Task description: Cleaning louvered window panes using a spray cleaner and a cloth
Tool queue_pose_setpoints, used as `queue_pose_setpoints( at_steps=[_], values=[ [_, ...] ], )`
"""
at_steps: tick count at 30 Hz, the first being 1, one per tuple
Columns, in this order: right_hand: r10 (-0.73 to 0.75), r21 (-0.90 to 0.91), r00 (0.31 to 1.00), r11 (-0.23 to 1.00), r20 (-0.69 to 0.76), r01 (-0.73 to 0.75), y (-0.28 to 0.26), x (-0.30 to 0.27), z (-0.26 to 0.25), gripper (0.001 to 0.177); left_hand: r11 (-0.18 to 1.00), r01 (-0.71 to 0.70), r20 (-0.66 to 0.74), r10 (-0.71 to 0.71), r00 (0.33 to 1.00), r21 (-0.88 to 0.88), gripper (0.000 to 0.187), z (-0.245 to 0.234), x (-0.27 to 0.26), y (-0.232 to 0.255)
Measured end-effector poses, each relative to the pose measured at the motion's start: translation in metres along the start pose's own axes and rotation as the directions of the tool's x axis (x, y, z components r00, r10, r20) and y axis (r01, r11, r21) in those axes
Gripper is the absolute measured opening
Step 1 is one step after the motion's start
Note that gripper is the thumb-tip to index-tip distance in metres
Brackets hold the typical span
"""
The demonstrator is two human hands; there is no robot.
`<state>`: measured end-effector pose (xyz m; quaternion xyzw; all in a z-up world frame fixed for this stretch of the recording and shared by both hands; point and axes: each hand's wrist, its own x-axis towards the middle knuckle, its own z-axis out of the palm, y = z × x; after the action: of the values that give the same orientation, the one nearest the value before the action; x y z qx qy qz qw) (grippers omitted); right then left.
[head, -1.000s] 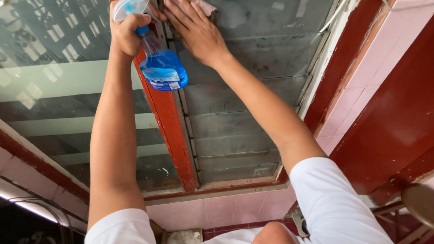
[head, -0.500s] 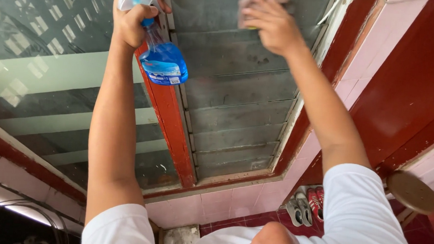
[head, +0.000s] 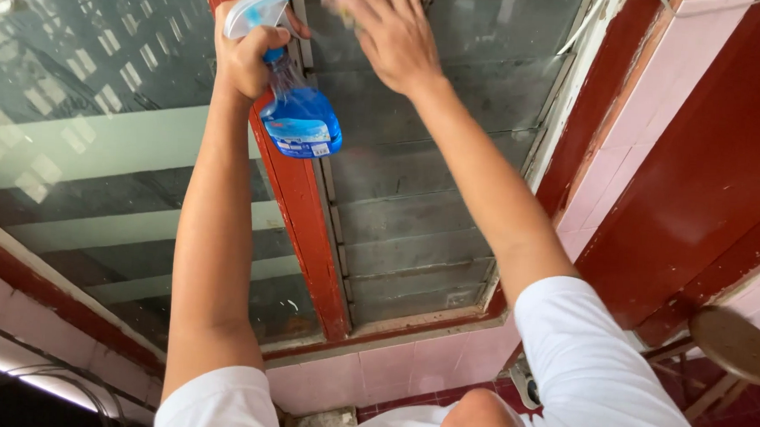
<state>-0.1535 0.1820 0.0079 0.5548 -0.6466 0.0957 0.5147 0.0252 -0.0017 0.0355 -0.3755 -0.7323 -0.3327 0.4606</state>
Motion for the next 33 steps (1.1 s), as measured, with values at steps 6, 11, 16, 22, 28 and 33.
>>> queue_pose_setpoints(
  at_steps=[6,11,16,22,28,33],
  values=[
    [-0.084,-0.075,0.996,0.994,-0.022,0.082,0.006,0.022,0.010,0.061,0.999,0.048,0.033,-0.049,0.998,0.015,0.027,-0.003,-0.003,0.002],
    [-0.263,0.096,0.963,0.962,0.059,0.257,0.023,0.012,-0.008,0.066,0.994,0.111,0.018,-0.111,0.994,0.013,0.028,-0.002,-0.003,0.001],
    [0.144,-0.015,0.989,0.989,-0.038,-0.144,0.074,-0.037,-0.028,0.032,0.998,0.059,0.026,-0.060,0.998,0.024,0.032,-0.002,-0.003,0.001],
    [0.523,-0.035,0.850,0.852,0.064,-0.522,0.110,-0.101,-0.045,0.053,0.998,0.068,0.023,-0.068,0.997,0.008,0.034,-0.002,-0.004,-0.003],
    [0.085,0.127,0.969,0.985,0.231,-0.116,0.058,-0.092,-0.035,0.053,0.998,0.041,-0.007,-0.041,0.999,-0.041,0.029,0.000,-0.005,-0.010],
    [0.146,0.103,0.985,0.983,0.096,-0.155,0.101,-0.122,-0.042,0.043,0.996,0.085,-0.008,-0.085,0.996,-0.002,0.031,0.001,-0.008,-0.007]
  ],
)
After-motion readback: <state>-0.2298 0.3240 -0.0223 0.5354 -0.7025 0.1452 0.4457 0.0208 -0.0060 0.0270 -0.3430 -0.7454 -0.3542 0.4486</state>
